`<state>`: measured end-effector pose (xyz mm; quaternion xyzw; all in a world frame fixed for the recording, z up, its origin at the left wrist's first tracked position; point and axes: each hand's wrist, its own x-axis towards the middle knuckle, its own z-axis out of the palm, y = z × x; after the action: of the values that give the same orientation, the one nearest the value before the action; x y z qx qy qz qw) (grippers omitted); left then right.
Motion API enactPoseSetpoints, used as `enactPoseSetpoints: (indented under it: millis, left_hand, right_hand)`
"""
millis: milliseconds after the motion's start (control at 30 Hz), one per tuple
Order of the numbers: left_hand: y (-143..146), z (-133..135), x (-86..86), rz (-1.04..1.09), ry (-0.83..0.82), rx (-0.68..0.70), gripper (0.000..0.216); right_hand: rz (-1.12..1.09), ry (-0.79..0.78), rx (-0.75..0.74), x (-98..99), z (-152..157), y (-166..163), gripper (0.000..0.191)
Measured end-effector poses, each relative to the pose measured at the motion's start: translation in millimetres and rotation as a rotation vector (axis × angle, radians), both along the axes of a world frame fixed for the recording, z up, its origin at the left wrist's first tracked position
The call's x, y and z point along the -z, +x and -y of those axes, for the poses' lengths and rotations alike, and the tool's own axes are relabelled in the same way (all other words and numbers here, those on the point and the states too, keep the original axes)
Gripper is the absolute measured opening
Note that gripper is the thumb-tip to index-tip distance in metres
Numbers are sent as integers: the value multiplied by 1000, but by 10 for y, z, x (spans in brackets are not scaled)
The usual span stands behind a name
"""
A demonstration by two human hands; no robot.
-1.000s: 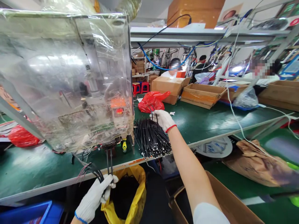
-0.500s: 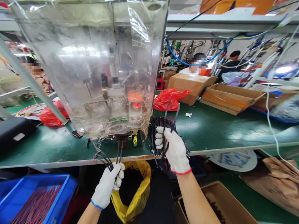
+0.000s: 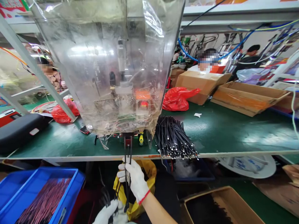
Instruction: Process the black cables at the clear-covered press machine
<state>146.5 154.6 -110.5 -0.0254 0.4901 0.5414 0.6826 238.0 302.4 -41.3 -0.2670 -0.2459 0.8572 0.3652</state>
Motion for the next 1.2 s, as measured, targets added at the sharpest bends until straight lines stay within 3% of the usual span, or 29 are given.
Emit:
enactPoseSetpoints:
  millis: [100,267,467,600,800,1200]
  left_hand:
    - [32,-206,-241,115,-14,-199,25]
    - [74,-432,-685,186,101,-260,33]
    - [99,-560,-973,235,78,-256,39]
    - [150,-629,-973,173,123,-263,41]
    - [162,-654,-882,144,159,-246,34]
    - [25,-556,-641,77,111,-322,38]
  right_hand:
    - [24,13,30,-23,-153,-94,38]
    - [99,52,58,-306,-545,-179,40]
    - [164,21,-213,-300,-515,-29,33]
    - [233,-12,-205,-333,-459,-11,36]
    - [235,-61,-197,-458,-714,-160,39]
    - [204,-75,-166,-464,-820,-231,34]
